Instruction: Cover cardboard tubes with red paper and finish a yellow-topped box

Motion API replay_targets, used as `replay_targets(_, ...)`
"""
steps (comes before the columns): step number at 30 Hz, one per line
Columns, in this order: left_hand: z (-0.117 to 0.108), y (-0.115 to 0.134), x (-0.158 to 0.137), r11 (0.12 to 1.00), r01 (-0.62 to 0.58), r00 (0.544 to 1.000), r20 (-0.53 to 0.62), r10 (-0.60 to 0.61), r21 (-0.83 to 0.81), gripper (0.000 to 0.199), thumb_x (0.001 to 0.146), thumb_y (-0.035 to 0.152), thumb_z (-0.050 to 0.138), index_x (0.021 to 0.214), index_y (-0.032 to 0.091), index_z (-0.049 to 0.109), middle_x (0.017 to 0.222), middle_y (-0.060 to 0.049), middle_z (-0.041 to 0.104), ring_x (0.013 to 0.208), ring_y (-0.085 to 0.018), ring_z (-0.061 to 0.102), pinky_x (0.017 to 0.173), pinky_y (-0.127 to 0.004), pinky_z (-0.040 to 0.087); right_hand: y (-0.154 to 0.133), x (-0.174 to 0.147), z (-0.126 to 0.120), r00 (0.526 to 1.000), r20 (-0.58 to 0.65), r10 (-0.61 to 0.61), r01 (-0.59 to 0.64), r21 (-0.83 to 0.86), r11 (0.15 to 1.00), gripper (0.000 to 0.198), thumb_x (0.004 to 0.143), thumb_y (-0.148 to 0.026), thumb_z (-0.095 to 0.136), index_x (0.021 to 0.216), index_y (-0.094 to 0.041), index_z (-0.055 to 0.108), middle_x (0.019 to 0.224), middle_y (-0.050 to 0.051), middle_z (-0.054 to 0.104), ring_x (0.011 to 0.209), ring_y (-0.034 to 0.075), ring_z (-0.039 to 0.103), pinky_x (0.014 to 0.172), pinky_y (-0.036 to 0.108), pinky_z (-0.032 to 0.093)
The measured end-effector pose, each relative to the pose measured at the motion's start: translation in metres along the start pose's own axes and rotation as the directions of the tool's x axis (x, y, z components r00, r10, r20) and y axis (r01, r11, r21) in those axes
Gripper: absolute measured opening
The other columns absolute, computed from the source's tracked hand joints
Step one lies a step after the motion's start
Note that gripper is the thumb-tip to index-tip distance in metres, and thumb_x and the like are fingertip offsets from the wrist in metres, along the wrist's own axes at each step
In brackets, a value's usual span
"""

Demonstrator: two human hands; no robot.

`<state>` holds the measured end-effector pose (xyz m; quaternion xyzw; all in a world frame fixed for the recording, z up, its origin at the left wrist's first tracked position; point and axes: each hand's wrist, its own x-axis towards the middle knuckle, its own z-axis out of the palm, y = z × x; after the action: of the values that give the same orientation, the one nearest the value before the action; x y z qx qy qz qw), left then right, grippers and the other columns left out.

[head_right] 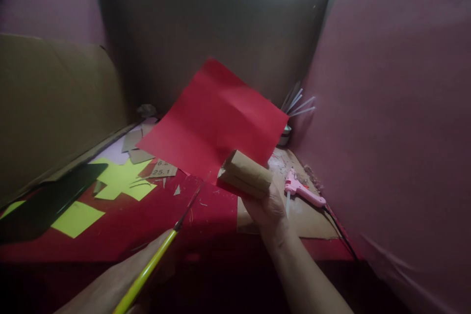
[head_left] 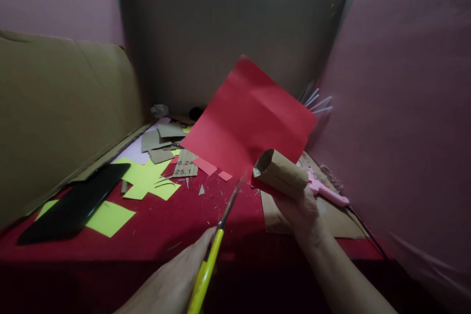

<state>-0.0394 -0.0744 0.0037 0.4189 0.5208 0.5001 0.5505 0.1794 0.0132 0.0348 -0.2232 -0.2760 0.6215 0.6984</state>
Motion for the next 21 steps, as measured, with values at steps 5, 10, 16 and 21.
replay_targets(5,0.019,0.003,0.006,0.988,0.139,0.987,0.086,-0.133,-0.071,0.017,0.072,0.043,0.067,0.063,0.028,0.065,0.040,0.000,0.049,0.043,-0.025,0.061,0.042,-0.035,0.052,0.003,-0.003,-0.002,0.999,-0.031,0.011,-0.011,0.015,1.000,0.021,0.060,-0.035,0.080,0.078,-0.028,0.072,0.092,0.001,0.076,0.102,0.026,0.065,0.103,0.048,0.041)
replay_targets(10,0.031,0.006,0.008,0.958,0.258,0.966,0.070,-0.251,-0.127,0.024,0.071,0.044,0.069,0.062,0.024,0.062,0.054,-0.003,0.058,0.060,-0.023,0.065,0.060,-0.035,0.056,0.006,-0.004,0.001,1.000,0.014,0.011,-0.011,-0.010,1.000,0.020,0.060,-0.037,0.080,0.076,-0.027,0.073,0.089,0.002,0.077,0.098,0.025,0.067,0.105,0.047,0.039)
replay_targets(16,0.031,0.014,0.012,0.943,0.332,0.928,0.173,-0.330,0.019,0.028,0.078,0.047,0.060,0.066,0.022,0.054,0.051,0.001,0.050,0.059,-0.017,0.061,0.060,-0.029,0.051,0.010,-0.006,-0.003,0.996,0.092,0.018,-0.019,0.017,1.000,0.024,0.069,-0.034,0.075,0.090,-0.023,0.075,0.101,0.003,0.076,0.102,0.024,0.066,0.104,0.046,0.042)
replay_targets(21,0.027,0.017,0.012,0.947,0.311,0.925,0.204,-0.322,0.083,0.028,0.079,0.043,0.058,0.063,0.021,0.052,0.054,0.001,0.051,0.060,-0.015,0.058,0.061,-0.027,0.049,0.011,-0.005,-0.006,0.998,0.052,0.032,-0.032,0.006,0.999,0.026,0.065,-0.036,0.078,0.088,-0.022,0.075,0.096,0.003,0.077,0.096,0.024,0.069,0.105,0.048,0.040)
